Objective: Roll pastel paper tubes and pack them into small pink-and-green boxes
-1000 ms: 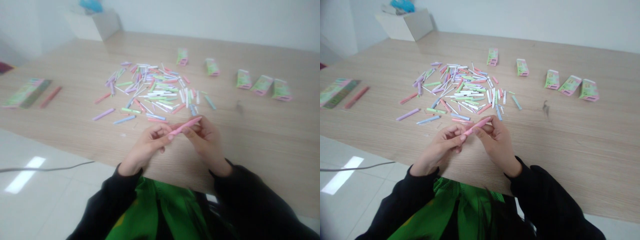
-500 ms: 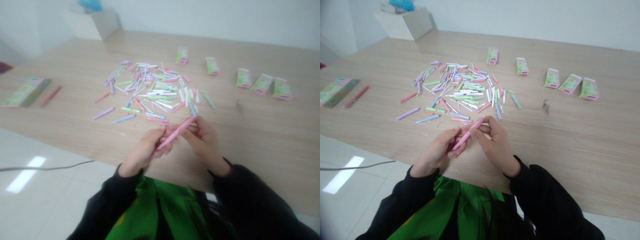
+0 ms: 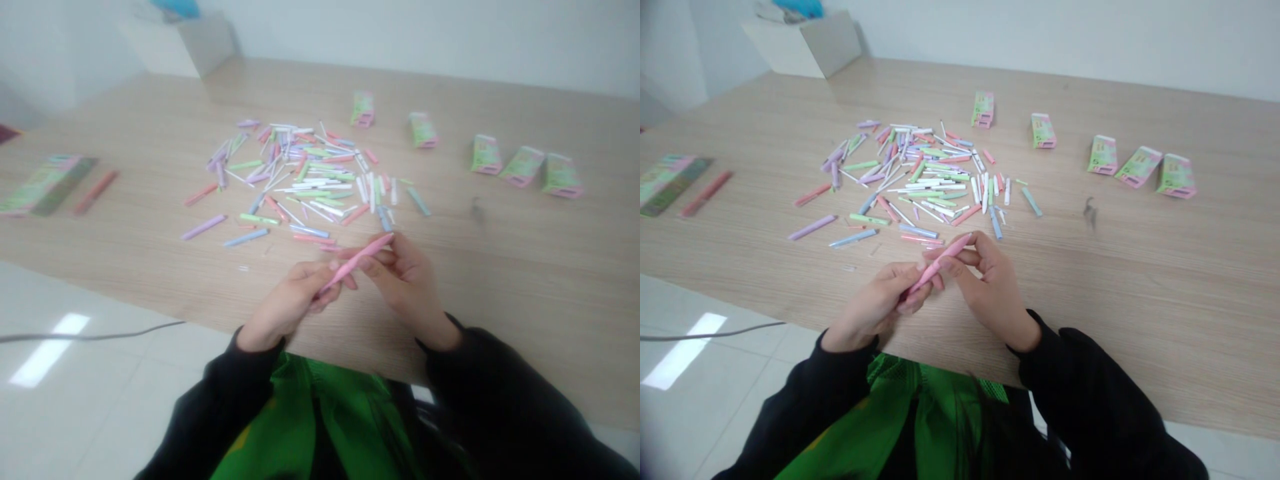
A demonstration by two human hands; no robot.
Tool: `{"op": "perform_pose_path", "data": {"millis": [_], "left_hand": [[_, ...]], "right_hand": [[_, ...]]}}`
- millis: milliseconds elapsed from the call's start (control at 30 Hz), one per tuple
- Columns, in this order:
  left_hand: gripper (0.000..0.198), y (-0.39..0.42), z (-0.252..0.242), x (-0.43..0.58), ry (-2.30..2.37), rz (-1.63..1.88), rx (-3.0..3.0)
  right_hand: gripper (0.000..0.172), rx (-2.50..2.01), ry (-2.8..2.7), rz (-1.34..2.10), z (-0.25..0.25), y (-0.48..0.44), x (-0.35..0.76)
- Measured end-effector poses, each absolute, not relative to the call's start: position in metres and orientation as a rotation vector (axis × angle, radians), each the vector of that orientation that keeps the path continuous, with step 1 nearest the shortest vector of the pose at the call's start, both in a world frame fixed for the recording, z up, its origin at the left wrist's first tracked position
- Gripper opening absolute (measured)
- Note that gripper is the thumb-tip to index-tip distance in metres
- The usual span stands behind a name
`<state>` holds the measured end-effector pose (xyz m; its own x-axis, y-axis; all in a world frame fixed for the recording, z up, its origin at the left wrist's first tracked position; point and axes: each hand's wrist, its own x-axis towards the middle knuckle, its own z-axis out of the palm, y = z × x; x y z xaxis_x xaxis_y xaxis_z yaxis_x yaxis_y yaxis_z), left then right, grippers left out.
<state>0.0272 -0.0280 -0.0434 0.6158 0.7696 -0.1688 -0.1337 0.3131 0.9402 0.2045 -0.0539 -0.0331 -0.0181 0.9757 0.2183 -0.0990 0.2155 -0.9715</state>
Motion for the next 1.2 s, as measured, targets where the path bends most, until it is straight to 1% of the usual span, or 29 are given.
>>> {"op": "perform_pose_path", "data": {"millis": [100,167,233,333,367,433,633,667,700,833,900,1000,1133,1200], "left_hand": [[0.034,-0.027,-0.044,0.032,0.812,0.858,1.183],[0.031,-0.027,-0.044,0.033,0.862,0.952,1.22],[0.037,-0.027,-0.043,0.032,0.83,0.87,1.243],[0.054,-0.027,-0.043,0.025,0.668,0.565,1.22],[0.055,-0.026,-0.044,0.023,0.627,0.523,1.192],[0.048,-0.026,-0.045,0.021,0.627,0.572,1.17],[0.026,-0.027,-0.041,0.032,0.918,0.962,1.379],[0.026,-0.027,-0.04,0.033,0.914,0.984,1.375],[0.029,-0.027,-0.039,0.032,0.884,0.953,1.366],[0.045,-0.025,-0.038,0.025,0.654,0.61,1.231],[0.046,-0.025,-0.039,0.022,0.619,0.562,1.166],[0.036,-0.026,-0.042,0.026,0.683,0.662,1.175],[0.023,-0.031,-0.046,0.036,0.883,0.94,1.294],[0.024,-0.031,-0.045,0.037,0.938,0.993,1.319]], "right_hand": [[0.022,-0.958,-1.252,1.045,-0.031,-0.053,0.205],[0.022,-0.98,-1.245,0.999,-0.031,-0.053,0.205],[0.02,-1.003,-1.242,0.996,-0.031,-0.053,0.206],[0.019,-1.005,-1.244,1.069,-0.032,-0.055,0.205],[0.02,-0.994,-1.245,1.093,-0.033,-0.055,0.205],[0.02,-0.965,-1.251,1.117,-0.035,-0.055,0.205],[0.022,-0.993,-1.216,1.039,-0.039,-0.05,0.208],[0.022,-1.004,-1.216,1.025,-0.038,-0.05,0.209],[0.022,-1.009,-1.218,1.02,-0.037,-0.05,0.209],[0.021,-0.977,-1.23,1.074,-0.031,-0.051,0.209],[0.021,-0.945,-1.231,1.127,-0.031,-0.051,0.209],[0.021,-0.906,-1.24,1.162,-0.035,-0.05,0.208],[0.019,-0.94,-1.252,1.08,-0.038,-0.048,0.209],[0.021,-0.971,-1.243,1.055,-0.038,-0.049,0.209]]}}
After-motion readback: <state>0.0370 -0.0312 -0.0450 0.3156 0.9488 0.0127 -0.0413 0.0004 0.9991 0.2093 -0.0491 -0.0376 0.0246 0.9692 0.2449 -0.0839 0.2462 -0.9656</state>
